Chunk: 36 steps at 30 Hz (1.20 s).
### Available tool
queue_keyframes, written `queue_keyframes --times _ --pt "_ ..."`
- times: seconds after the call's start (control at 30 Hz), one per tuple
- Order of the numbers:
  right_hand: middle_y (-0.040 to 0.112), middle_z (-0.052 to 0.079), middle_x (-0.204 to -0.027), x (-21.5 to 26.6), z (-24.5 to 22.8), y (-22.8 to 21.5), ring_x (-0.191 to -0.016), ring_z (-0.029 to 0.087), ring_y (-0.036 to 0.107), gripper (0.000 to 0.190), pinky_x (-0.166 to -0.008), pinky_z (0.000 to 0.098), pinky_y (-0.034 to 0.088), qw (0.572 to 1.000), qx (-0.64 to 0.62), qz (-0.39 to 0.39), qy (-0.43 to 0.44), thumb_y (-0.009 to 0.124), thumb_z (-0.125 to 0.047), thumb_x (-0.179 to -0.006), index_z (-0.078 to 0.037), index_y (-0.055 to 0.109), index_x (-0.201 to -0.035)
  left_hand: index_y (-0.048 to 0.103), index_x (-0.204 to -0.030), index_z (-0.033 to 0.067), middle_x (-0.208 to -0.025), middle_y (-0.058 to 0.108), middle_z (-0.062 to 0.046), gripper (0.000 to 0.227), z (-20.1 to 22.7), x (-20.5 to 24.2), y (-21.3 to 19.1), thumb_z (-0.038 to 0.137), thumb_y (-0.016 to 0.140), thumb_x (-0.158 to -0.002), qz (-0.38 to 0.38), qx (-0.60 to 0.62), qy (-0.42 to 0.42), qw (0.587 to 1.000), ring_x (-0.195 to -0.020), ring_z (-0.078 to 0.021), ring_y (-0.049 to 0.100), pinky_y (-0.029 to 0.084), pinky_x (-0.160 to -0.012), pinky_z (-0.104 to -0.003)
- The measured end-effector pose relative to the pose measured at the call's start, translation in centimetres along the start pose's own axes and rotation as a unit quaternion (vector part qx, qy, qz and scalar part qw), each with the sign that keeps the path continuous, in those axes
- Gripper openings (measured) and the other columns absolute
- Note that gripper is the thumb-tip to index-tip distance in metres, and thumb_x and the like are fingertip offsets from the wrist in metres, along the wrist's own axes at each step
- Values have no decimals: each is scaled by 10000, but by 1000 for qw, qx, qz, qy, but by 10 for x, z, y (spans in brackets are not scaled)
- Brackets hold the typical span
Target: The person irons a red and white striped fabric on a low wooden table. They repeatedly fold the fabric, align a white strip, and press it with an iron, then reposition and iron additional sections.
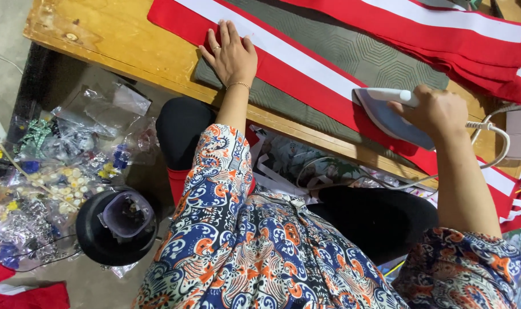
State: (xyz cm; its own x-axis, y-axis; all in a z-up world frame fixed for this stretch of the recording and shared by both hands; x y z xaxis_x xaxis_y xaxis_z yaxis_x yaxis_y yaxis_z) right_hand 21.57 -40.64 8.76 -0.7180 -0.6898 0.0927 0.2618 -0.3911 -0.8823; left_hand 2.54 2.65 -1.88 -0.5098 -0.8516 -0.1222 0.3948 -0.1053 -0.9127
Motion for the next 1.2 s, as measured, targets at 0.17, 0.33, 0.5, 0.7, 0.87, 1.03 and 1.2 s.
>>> queue_keyframes --times 0.17,0.33,0.5,0.7,0.87,1.03,1.2 --pt "734 47 -735 -25 -36 -34 -647 302 734 684 -544 425 584 1000 -15 -4 4 530 -854 -992 -188 686 -978 432 -1572 198 -1640 386 37 528 0 -1 2 291 494 -1056 11 -11 -3 1000 -1540 -300 280 92 -1234 -626" --pt "727 68 -730 -79 -118 -92 -656 313 716 756 -544 430 549 992 -121 -38 -15 470 -860 -1016 -135 683 -986 431 -1570 186 -1642 384 20 546 0 1 -3 247 516 -1034 -1 -10 -5 1000 -1543 -310 279 85 -1239 -625" --pt "715 79 -700 -133 -189 -123 -612 344 709 661 -481 465 538 984 -144 80 -61 618 -784 -1016 -133 697 -933 450 -1561 182 -1646 373 21 579 1 2 -10 218 564 -995 -8 -5 -9 1000 -1545 -292 270 80 -1250 -616" --pt "669 36 -633 -199 -231 -128 -514 323 668 688 -388 425 493 972 -141 179 -61 684 -816 -977 -136 704 -879 449 -1560 190 -1650 373 23 577 2 0 -9 202 546 -992 -14 4 -16 1000 -1555 -294 258 63 -1258 -601" --pt "680 53 -656 -197 -232 -134 -551 342 679 651 -410 446 500 973 -153 152 -84 676 -793 -977 -145 721 -932 429 -1570 192 -1661 352 32 584 3 -1 -9 209 544 -998 -27 7 -23 999 -1562 -286 247 64 -1263 -591" --pt "653 56 -610 -201 -229 -124 -515 341 660 706 -391 430 501 973 -140 177 -51 716 -836 -983 -141 683 -863 472 -1547 189 -1644 383 22 542 3 2 -10 227 531 -1009 -11 6 -14 1000 -1552 -288 267 100 -1263 -581" --pt "680 54 -653 -159 -197 -120 -552 328 685 681 -414 417 501 975 -134 154 -92 678 -803 -1023 -136 692 -888 457 -1561 196 -1648 366 38 548 2 0 -13 320 497 -1029 -24 12 -13 1000 -1547 -274 263 109 -1258 -585"
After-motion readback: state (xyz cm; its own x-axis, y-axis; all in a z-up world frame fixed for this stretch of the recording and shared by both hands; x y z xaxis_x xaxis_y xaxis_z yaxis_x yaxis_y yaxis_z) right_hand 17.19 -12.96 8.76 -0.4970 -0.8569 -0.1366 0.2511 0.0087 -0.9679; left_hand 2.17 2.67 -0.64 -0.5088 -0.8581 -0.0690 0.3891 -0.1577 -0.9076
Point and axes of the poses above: each hand's wrist, its own x-axis away from the middle knuckle, its own y-axis out of the palm, z = x × y, the point moved 3 cm from there along -x, towards the middle knuckle
